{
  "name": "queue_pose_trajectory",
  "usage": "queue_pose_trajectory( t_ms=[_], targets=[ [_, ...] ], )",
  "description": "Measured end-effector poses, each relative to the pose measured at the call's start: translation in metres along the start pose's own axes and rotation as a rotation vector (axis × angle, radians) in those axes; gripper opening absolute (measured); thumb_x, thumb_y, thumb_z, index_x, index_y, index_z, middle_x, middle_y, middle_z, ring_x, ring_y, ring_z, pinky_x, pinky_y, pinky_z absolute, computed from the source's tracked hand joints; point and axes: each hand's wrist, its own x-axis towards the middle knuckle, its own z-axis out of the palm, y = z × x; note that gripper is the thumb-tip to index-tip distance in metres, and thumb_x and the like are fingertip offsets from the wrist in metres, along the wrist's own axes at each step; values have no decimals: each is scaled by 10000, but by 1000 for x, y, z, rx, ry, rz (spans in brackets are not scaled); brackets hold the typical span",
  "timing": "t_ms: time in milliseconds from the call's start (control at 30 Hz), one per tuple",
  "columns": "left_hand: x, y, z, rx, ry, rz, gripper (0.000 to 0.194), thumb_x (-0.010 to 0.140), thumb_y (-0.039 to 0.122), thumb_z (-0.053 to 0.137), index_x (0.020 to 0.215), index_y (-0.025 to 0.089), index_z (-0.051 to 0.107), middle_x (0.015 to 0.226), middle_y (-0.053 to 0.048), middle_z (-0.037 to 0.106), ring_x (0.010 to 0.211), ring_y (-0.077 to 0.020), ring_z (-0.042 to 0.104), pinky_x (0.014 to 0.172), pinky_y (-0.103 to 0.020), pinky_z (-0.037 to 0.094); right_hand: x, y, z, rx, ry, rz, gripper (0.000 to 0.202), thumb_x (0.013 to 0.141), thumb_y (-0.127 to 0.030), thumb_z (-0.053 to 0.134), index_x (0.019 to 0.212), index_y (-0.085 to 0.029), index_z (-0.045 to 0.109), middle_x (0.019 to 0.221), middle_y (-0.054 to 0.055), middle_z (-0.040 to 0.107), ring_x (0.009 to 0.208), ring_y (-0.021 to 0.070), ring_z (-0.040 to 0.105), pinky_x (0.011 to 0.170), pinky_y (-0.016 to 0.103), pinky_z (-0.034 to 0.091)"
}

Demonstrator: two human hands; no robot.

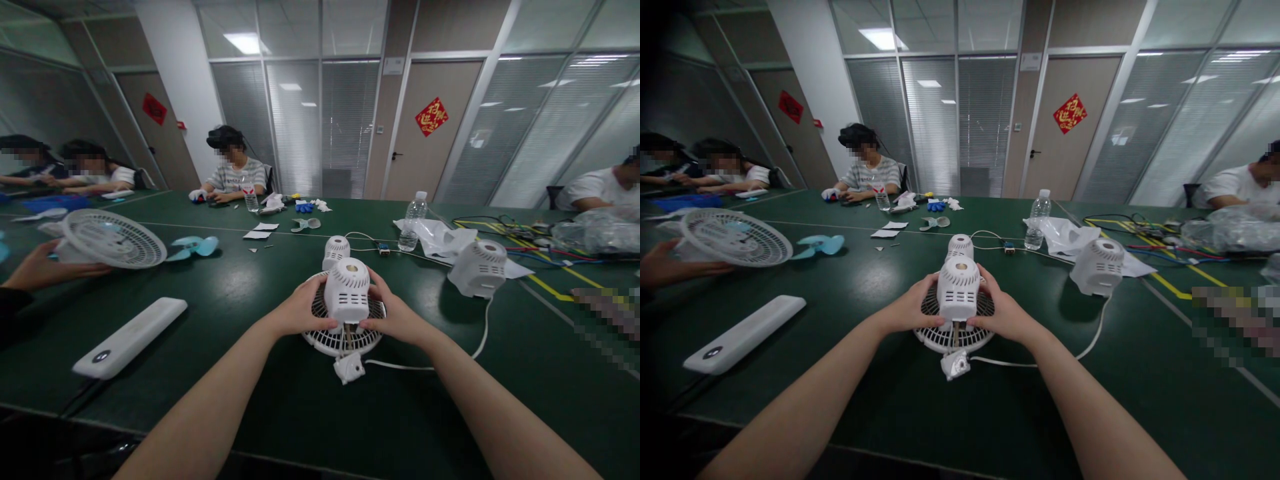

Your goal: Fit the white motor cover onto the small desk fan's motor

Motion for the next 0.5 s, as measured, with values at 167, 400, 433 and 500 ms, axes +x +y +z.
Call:
queue_pose_trajectory(
  t_ms=[167, 400, 433, 500],
  targets=[
    [-1, 3, -1, -22, -18, -10, 978, 589, 518, 765, 1403, 222, 311, 1441, -146, 377, 1299, -357, 387, 1069, -569, 314, -2, -9, -2, -3, -14, 20, 1070, 714, -259, 757, 1483, -327, 16, 1434, 101, 426, 1338, 291, 391, 1106, 562, 301],
    [-1, 3, -2, -4, -44, -26, 1019, 594, 540, 755, 1434, 225, 271, 1456, -152, 357, 1323, -375, 351, 1067, -591, 296, -3, -18, -4, -4, -20, 64, 1060, 697, -259, 772, 1477, -305, 55, 1421, 114, 440, 1336, 291, 396, 1110, 548, 303],
    [-1, 3, -2, -4, -48, -29, 1020, 595, 541, 754, 1435, 225, 270, 1458, -153, 354, 1325, -375, 350, 1067, -592, 296, -3, -19, -5, -5, -18, 71, 1056, 694, -258, 774, 1475, -302, 65, 1416, 113, 446, 1335, 290, 397, 1111, 546, 302],
    [-2, 4, -3, -5, -50, -24, 1018, 595, 538, 756, 1435, 228, 272, 1457, -150, 358, 1323, -371, 354, 1073, -586, 294, -3, -21, -6, -5, -17, 83, 1054, 682, -252, 785, 1470, -295, 85, 1409, 115, 454, 1330, 291, 403, 1112, 545, 302]
  ],
)
